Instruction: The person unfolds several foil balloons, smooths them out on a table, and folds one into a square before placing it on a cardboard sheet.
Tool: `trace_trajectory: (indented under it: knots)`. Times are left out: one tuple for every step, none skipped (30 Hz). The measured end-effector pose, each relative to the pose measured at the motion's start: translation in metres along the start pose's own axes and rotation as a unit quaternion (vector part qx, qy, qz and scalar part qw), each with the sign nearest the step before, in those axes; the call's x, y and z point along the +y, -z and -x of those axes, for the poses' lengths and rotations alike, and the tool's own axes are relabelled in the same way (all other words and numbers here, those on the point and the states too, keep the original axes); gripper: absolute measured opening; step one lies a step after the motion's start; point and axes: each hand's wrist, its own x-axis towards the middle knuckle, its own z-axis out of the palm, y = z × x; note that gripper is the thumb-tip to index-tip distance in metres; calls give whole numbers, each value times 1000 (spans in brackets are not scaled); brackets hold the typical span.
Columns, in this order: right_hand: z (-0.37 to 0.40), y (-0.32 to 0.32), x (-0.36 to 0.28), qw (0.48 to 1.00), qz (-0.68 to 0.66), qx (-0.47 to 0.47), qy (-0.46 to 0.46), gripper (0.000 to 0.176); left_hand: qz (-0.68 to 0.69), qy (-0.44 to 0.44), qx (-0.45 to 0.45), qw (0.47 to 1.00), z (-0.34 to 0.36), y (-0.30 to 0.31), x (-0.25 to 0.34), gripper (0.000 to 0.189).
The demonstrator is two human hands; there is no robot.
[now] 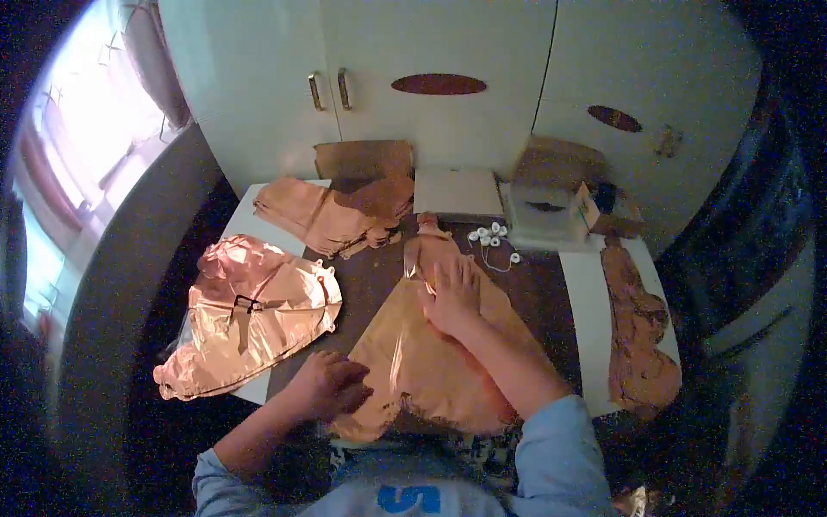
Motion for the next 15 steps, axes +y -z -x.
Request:
trace_trajectory:
  knots:
    - [2, 4, -6, 1000, -5, -18, -10, 72, 99, 52, -20, 994, -8, 4, -7, 23]
    - [7, 8, -12, 999, -9, -40, -19, 74, 97, 83, -14, 992, -23, 13, -7, 21]
    - [12, 12, -18, 998, -18, -62, -20, 75, 96, 113, -7, 989, -38, 21, -7, 20]
    - [17, 16, -23, 996, -28, -84, -20, 76, 96, 143, -1, 985, -52, 30, -8, 19]
    - [19, 19, -26, 994, -36, -106, -19, 78, 53, 102, 22, 993, -80, 38, -23, 18]
    - [18, 19, -26, 992, -44, -112, -31, 79, 7, 63, 48, 997, -108, 47, -38, 18]
    - [16, 20, -26, 991, -51, -117, -43, 80, -40, 26, 77, 996, -136, 55, -54, 19]
    - [13, 21, -25, 989, -57, -121, -55, 81, -37, 25, 126, 991, -163, 50, -72, 21]
    - [11, 25, -25, 989, -63, -120, -55, 81, -34, 23, 175, 984, -191, 45, -89, 23]
    - [10, 30, -24, 989, -70, -118, -55, 81, -57, 18, 165, 985, -215, 48, -97, 26]
    - [8, 33, -23, 989, -76, -116, -56, 81, -79, 13, 154, 985, -233, 50, -97, 28]
    - [9, 31, -21, 991, -73, -104, -50, 81, -110, 13, 148, 983, -243, 49, -92, 30]
    - [11, 28, -19, 992, -70, -94, -44, 81, -140, 13, 141, 980, -253, 46, -87, 32]
    - [10, 26, -16, 994, -67, -83, -39, 80, -171, 13, 134, 976, -262, 47, -84, 34]
    - [4, 24, -10, 996, -68, -48, -17, 76, -232, -20, 77, 970, -297, 19, -138, 35]
